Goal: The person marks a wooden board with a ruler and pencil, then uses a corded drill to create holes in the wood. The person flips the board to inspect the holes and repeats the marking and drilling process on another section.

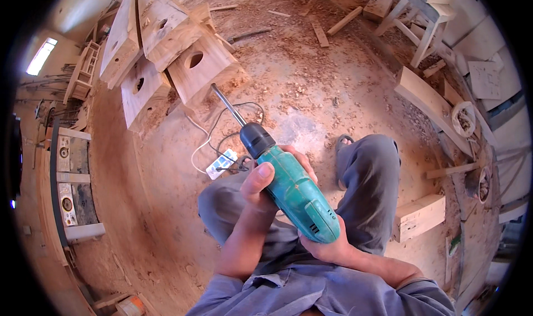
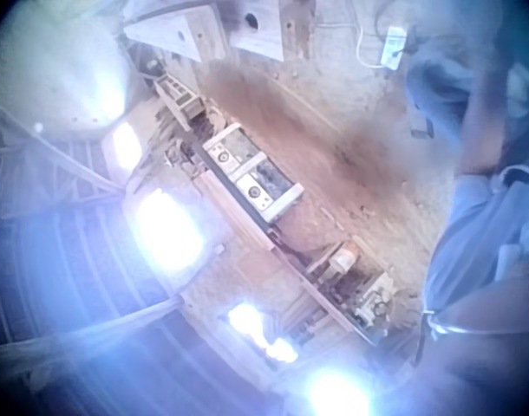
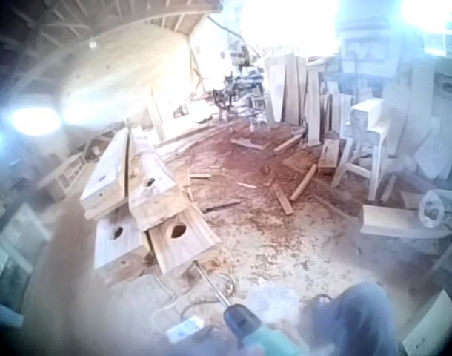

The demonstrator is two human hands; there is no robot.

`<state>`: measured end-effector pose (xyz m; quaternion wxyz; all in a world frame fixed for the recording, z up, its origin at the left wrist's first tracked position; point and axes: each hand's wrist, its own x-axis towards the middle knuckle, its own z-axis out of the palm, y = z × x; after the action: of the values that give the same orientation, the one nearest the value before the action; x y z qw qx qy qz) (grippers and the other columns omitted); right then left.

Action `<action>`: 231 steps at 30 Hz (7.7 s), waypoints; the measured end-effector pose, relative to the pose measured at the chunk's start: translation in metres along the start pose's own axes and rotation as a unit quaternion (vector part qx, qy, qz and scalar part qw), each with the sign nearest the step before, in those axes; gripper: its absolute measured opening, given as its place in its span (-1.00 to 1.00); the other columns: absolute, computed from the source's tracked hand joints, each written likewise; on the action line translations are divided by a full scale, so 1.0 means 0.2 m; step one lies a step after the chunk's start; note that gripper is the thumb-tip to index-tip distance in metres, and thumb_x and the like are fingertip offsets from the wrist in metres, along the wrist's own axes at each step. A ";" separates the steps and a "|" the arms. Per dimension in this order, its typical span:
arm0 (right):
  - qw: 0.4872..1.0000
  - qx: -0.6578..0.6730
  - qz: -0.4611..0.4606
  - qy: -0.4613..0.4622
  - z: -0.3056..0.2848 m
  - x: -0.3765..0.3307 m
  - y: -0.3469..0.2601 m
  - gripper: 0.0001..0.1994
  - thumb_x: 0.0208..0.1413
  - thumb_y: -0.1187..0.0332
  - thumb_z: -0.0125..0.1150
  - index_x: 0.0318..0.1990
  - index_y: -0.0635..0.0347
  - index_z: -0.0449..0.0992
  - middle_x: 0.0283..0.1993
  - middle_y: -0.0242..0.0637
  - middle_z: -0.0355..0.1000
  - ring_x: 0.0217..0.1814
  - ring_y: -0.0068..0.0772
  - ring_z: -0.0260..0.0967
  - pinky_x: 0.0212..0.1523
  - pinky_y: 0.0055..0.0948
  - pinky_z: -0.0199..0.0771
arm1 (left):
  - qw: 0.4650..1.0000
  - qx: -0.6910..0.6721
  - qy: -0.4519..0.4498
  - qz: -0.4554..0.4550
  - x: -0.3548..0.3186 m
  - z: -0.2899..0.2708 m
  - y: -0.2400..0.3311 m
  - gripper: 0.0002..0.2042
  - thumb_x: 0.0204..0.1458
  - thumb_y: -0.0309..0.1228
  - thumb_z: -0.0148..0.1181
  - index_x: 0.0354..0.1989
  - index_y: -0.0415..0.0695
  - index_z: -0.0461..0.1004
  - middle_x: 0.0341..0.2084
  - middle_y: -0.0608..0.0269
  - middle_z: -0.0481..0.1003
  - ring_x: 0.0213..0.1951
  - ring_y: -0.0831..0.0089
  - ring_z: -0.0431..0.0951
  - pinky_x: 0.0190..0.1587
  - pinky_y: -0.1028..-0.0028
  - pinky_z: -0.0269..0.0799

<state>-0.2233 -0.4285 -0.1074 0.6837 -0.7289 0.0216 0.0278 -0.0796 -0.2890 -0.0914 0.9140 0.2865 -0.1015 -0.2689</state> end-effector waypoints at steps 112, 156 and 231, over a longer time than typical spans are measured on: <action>0.998 -0.050 0.021 0.019 -0.04 0.07 -0.27 -0.79 -0.01 0.57 0.32 -0.18 0.27 0.53 -0.32 -0.28 0.55 -0.30 -0.42 0.50 -0.20 -0.38 0.52 | 0.991 -0.131 -0.027 0.025 0.08 0.00 -0.02 -0.41 0.09 -0.02 0.26 0.16 -0.21 0.41 -0.10 -0.17 0.55 -0.11 -0.04 0.62 -0.06 0.01 0.59; 0.996 -0.073 0.003 -0.044 -0.05 0.23 -0.17 -0.51 -0.10 0.60 0.37 0.07 0.34 0.45 -0.16 -0.18 0.51 -0.14 -0.36 0.54 -0.08 -0.40 0.51 | 0.995 -0.051 -0.050 0.068 0.19 -0.11 0.05 -0.33 0.11 0.12 0.12 0.24 -0.15 0.42 -0.19 -0.14 0.55 -0.20 -0.05 0.62 -0.14 0.05 0.54; 0.999 -0.024 -0.014 0.019 0.03 0.36 -0.16 -0.72 0.03 0.51 0.29 -0.06 0.29 0.54 -0.22 -0.30 0.56 -0.16 -0.52 0.45 -0.07 -0.39 0.49 | 0.997 -0.025 0.011 0.076 0.30 -0.10 0.15 -0.38 0.00 0.17 0.19 -0.06 -0.20 0.50 -0.30 -0.10 0.59 -0.31 0.02 0.63 -0.24 0.09 0.59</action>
<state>-0.1496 -0.4206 -0.0817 0.6657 -0.7458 0.0237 0.0049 -0.0098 -0.2931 -0.0885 0.9398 0.2578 -0.1059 -0.1979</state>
